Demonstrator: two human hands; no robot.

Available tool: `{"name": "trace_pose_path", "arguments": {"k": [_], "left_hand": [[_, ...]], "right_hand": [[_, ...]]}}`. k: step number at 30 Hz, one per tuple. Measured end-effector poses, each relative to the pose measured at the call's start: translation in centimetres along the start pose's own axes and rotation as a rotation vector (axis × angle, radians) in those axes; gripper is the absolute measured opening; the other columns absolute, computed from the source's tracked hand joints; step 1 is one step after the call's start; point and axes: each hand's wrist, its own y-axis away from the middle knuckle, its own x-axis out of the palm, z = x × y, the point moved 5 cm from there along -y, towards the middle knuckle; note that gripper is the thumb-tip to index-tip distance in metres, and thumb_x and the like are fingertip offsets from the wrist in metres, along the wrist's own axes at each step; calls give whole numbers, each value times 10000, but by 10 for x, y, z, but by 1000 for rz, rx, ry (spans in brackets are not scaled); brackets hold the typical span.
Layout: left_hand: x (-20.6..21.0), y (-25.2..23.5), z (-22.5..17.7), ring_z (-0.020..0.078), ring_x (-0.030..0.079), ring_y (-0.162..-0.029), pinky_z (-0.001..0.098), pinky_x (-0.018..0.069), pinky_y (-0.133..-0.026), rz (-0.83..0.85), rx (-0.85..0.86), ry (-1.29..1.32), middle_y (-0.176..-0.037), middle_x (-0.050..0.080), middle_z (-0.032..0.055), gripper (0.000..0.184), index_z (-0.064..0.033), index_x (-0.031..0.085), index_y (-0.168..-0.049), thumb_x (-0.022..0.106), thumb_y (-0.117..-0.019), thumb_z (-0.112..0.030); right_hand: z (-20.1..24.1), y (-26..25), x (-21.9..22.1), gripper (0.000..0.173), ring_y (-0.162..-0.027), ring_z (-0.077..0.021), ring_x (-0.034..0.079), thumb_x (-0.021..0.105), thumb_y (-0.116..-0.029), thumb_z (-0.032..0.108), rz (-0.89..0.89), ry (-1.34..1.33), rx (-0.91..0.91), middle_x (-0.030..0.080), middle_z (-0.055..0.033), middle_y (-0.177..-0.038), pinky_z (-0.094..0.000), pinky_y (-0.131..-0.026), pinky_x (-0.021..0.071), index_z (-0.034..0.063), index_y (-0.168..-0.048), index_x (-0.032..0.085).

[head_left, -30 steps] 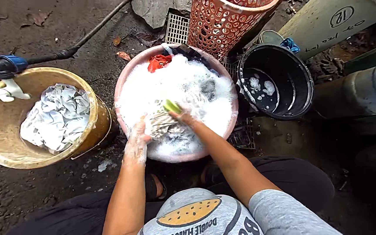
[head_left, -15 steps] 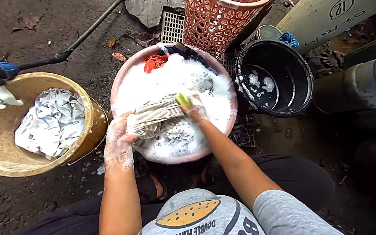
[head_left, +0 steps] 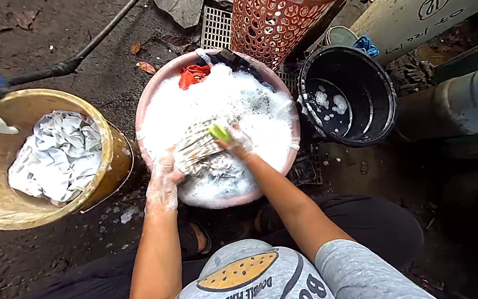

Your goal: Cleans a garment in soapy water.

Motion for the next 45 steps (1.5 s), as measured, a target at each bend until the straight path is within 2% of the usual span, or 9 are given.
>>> {"name": "trace_pose_path", "arguments": {"k": [5,10,19,22,27,30,34,41,45], "left_hand": [[2,-25,15,268,651,-1062,487,563,-846,-102,-61,-74,-1231,650,140,528,-102,534,-1389,667,-939,-343],[2,-9,18,225,647,-960,433,565,-773,-3,-47,-43,-1136,651,114,405,-104,536,-1349,600,-991,-279],[25,-18,3,122,612,-879,318,539,-766,206,61,-90,-1043,640,50,347,-65,572,-1273,560,-1037,-319],[53,16,-5,96,574,-779,293,506,-702,362,-47,-500,-965,640,23,274,-89,629,-1222,669,-981,-212],[30,-12,-45,135,684,-958,361,584,-881,499,260,274,-1019,710,25,179,-129,633,-1138,542,-1027,-237],[27,-15,2,135,651,-1050,362,564,-905,363,118,104,-1166,680,17,440,-170,586,-1328,573,-1018,-481],[-1,5,26,98,639,-847,295,558,-734,242,117,16,-957,664,5,221,-121,615,-1165,531,-1044,-286],[-13,44,-44,36,649,-836,228,570,-744,186,308,-59,-968,670,-25,181,-107,596,-1193,520,-1041,-169],[-12,5,-15,184,631,-1046,414,559,-866,15,205,-272,-1236,638,96,559,-122,508,-1433,703,-935,-286]], "right_hand": [[-16,-20,-30,670,-1272,-387,586,775,-907,389,-214,-212,403,594,-265,-1374,-535,-1089,471,24,-1428,565],[63,1,10,628,-1137,-365,682,804,-875,381,-36,-127,-125,651,-260,-1282,-513,-966,576,-30,-1316,628],[-56,37,-43,765,-1321,-440,547,594,-1013,517,-114,-329,810,549,-318,-1413,-600,-1110,428,-34,-1508,405],[-46,34,-83,687,-1143,-381,640,591,-1009,522,-193,-475,756,628,-273,-1280,-572,-985,515,-19,-1422,491],[-66,3,-149,583,-992,-193,680,556,-1045,430,-654,-676,508,645,-165,-1188,-387,-896,591,-20,-1409,483],[10,-8,-108,506,-967,-190,698,616,-1031,281,-612,-662,274,670,-191,-1161,-373,-877,608,-68,-1380,506],[117,12,5,577,-1096,-306,669,786,-892,284,-198,-536,-137,655,-231,-1226,-474,-942,576,-31,-1337,594],[-73,-6,-44,678,-1291,-425,577,731,-921,464,-131,88,393,582,-269,-1404,-599,-1085,468,76,-1450,562],[17,-2,-29,601,-1126,-317,665,767,-918,303,-352,-393,271,642,-263,-1257,-462,-996,559,-52,-1357,559]]}}
